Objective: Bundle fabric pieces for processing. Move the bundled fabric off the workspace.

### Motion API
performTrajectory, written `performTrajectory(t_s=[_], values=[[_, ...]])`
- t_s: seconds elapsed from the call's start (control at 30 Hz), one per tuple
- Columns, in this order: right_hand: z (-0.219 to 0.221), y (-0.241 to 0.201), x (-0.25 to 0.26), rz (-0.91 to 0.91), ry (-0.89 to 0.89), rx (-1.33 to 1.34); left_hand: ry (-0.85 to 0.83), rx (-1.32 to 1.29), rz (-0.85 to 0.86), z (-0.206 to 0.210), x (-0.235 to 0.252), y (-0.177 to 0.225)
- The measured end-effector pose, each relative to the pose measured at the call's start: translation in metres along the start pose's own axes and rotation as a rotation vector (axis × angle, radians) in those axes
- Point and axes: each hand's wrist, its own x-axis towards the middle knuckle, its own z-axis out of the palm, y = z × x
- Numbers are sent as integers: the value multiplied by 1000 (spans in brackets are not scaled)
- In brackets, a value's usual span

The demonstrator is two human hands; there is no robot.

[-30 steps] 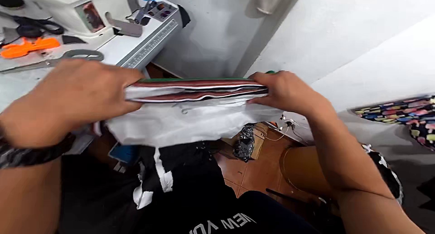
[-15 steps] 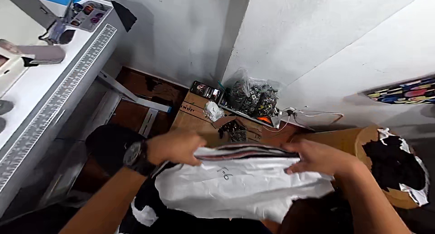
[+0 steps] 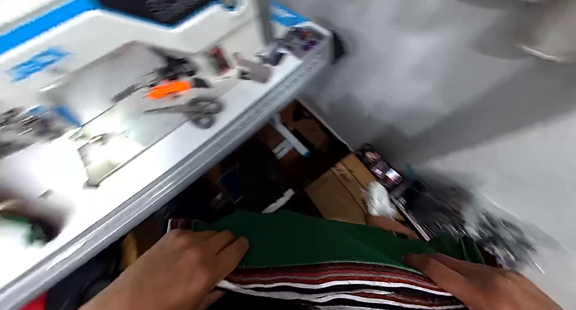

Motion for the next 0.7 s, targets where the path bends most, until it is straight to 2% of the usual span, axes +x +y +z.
performTrajectory(t_s=[0.07,0.17,0.27,0.33,0.43,0.5,0.53,0.63,0.7], values=[[-9,-19,57,-111,-24,-34,77,86,-144,-5,-50,-3],[-11,-70,139,-328,-108,-81,96,147,-409,-17,-140,12],[5,-151,204,-635,-218,-136,114,151,-650,-24,-239,51],[33,-220,234,-876,-278,-154,111,125,-826,-21,-311,88],[111,-321,261,-1172,-338,-119,73,16,-1133,-14,-413,155],[184,-379,273,-1341,-336,-32,44,-32,-1344,0,-467,199],[221,-407,277,-1393,-390,1,20,-60,-1450,14,-490,220],[331,-479,285,-1415,-654,-22,-126,-241,-1745,78,-547,270],[401,-506,286,-1369,-783,-132,-193,-440,-1885,144,-571,290]])
